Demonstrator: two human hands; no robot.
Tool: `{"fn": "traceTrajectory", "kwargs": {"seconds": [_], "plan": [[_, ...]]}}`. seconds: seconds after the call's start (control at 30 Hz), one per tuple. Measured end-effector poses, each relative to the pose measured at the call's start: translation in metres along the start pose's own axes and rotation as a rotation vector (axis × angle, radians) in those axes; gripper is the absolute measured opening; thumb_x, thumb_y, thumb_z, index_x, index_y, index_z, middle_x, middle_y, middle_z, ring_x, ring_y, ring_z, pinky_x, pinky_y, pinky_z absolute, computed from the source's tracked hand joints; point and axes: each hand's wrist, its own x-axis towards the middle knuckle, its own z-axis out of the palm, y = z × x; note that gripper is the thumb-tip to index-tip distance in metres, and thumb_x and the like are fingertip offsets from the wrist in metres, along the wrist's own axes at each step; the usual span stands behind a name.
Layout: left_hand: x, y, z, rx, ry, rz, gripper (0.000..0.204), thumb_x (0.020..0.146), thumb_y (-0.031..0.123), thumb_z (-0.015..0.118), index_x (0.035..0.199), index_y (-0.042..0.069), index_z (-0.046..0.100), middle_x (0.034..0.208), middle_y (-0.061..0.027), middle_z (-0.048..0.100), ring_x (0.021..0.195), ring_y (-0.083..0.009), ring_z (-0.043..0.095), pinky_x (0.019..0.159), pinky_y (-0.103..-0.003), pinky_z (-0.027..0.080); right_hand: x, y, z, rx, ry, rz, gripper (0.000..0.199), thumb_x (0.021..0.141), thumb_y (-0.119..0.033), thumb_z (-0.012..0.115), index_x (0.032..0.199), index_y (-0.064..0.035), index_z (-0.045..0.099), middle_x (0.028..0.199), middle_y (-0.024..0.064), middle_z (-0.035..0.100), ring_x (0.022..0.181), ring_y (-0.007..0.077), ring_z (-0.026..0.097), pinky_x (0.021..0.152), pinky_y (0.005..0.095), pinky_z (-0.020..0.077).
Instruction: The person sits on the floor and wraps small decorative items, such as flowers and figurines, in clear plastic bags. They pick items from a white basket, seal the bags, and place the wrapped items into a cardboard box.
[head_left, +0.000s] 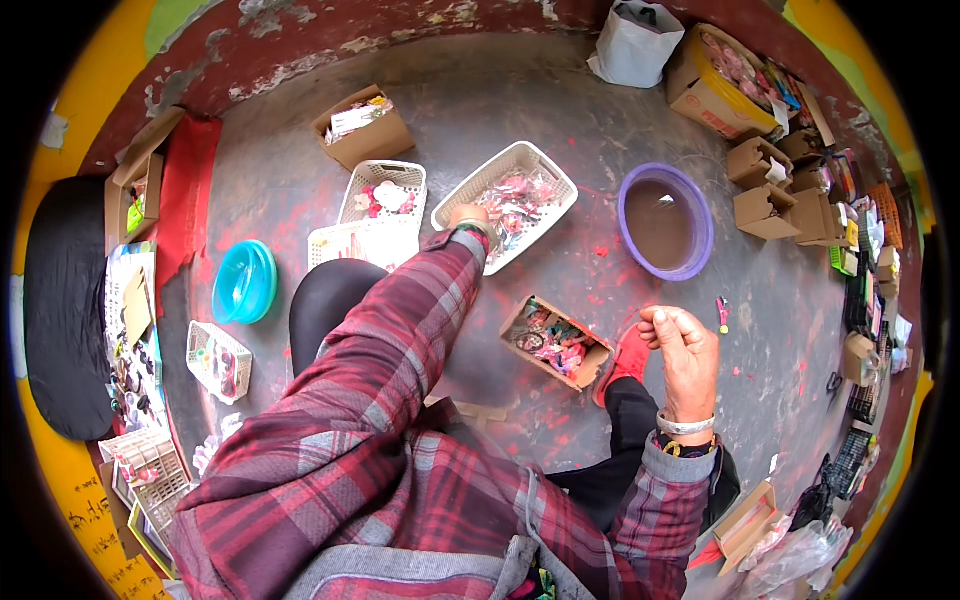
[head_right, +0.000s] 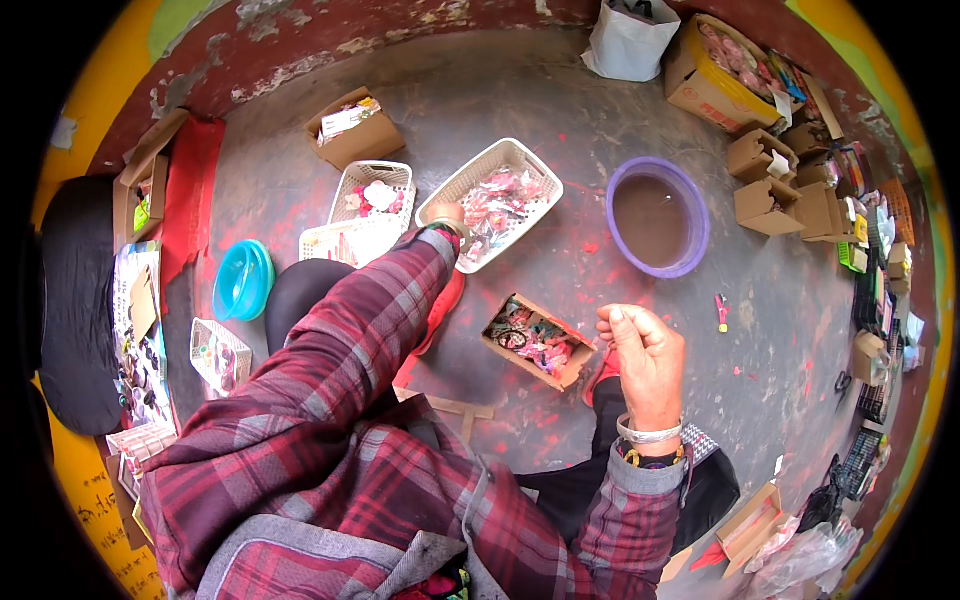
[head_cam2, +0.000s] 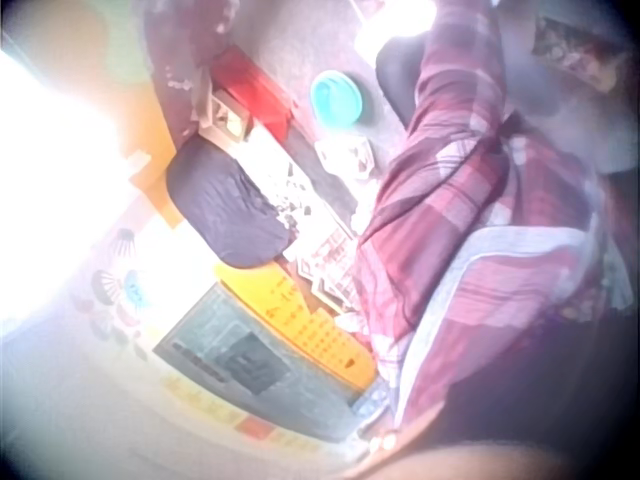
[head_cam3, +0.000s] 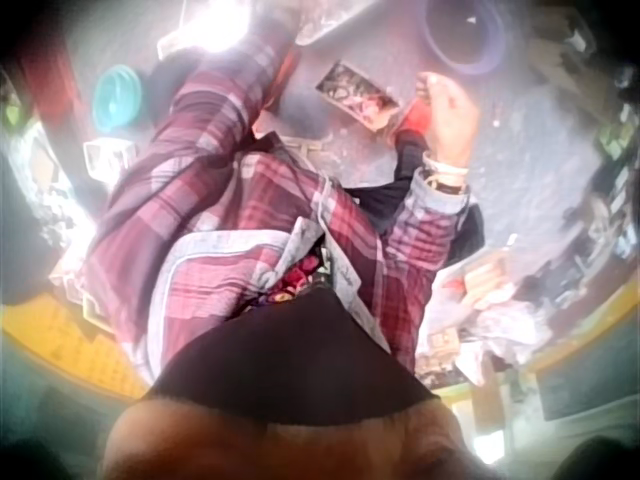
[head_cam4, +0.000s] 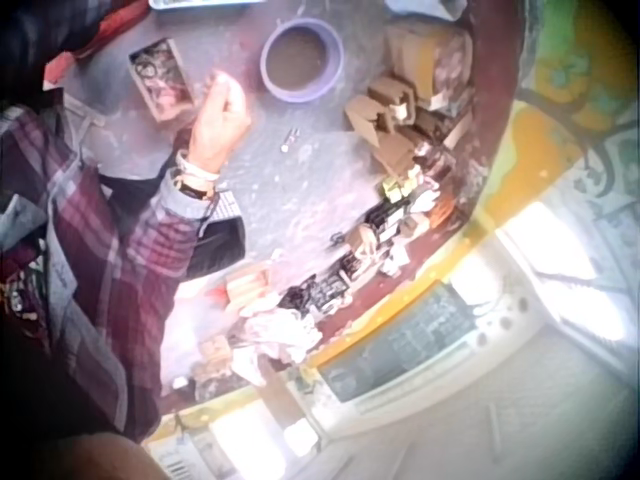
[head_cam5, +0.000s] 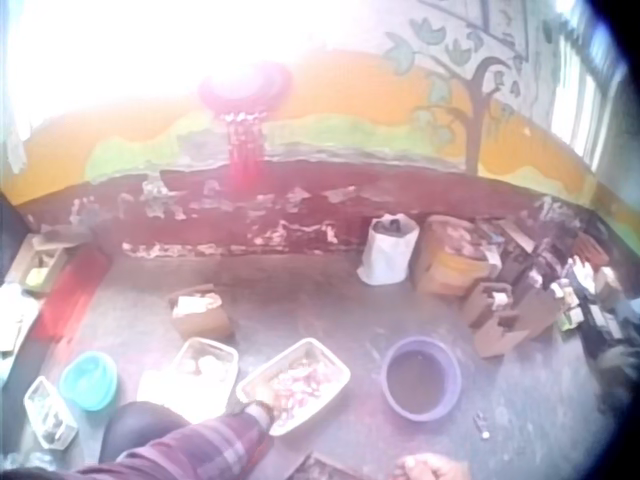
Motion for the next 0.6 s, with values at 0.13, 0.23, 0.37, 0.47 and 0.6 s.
{"fn": "traceTrajectory", "kwargs": {"seconds": [0.13, 0.23, 0.37, 0.47, 0.6], "plan": [[-0.041, 0.003, -0.034, 0.001, -0.193, 0.118, 0.048, 0.063, 0.030, 0.071, 0.107, 0.012, 0.063, 0.110, -0.0111, 0.061, 0.102, -0.0259, 0.059, 0.085, -0.036, 0.049, -0.001, -0.002, 0.001, 0.000, -0.013, -0.017, 0.024, 0.090, -0.018, 0.054, 0.090, 0.0032, 0.064, 0.078, 0.0057, 0.063, 0.071, 0.0102, 0.057, 0.065, 0.0233, 0.0459], [-0.024, -0.011, -0.055, -0.108, 0.005, 0.118, 0.032, 0.046, 0.024, 0.076, 0.074, 0.010, 0.070, 0.082, -0.0138, 0.066, 0.080, -0.0266, 0.065, 0.070, -0.037, 0.053, 0.000, -0.006, 0.012, -0.013, -0.051, -0.032, 0.025, 0.089, -0.020, 0.054, 0.090, 0.0025, 0.064, 0.077, 0.0051, 0.063, 0.070, 0.0095, 0.057, 0.063, 0.0225, 0.0452], [-0.004, -0.042, -0.146, -0.080, 0.558, 0.444, 0.012, 0.062, 0.014, 0.068, 0.073, 0.011, 0.064, 0.076, -0.0110, 0.064, 0.069, -0.0260, 0.062, 0.061, -0.035, 0.051, 0.007, 0.006, 0.016, 0.000, -0.113, -0.031, 0.025, 0.089, -0.022, 0.055, 0.089, 0.0013, 0.065, 0.075, 0.0042, 0.063, 0.069, 0.0090, 0.057, 0.061, 0.0215, 0.0441], [-0.052, -0.065, -0.235, -0.594, 0.404, 0.474, 0.019, 0.085, 0.023, 0.052, 0.088, 0.008, 0.064, 0.087, -0.0036, 0.065, 0.076, -0.0163, 0.062, 0.066, -0.031, 0.050, 0.010, 0.013, 0.013, -0.025, -0.090, -0.029, 0.023, 0.088, -0.021, 0.056, 0.088, -0.0001, 0.065, 0.075, 0.0031, 0.063, 0.067, 0.0084, 0.057, 0.060, 0.0211, 0.0439], [-0.087, -0.142, -0.235, -0.894, 0.498, 0.359, 0.031, 0.089, 0.032, 0.050, 0.087, 0.006, 0.067, 0.086, -0.0060, 0.067, 0.077, -0.0158, 0.062, 0.070, -0.030, 0.049, 0.007, 0.016, 0.012, -0.040, -0.051, 0.008, 0.020, 0.086, -0.019, 0.058, 0.087, -0.0004, 0.065, 0.074, 0.0028, 0.062, 0.067, 0.0084, 0.057, 0.060, 0.0212, 0.0440]]}}
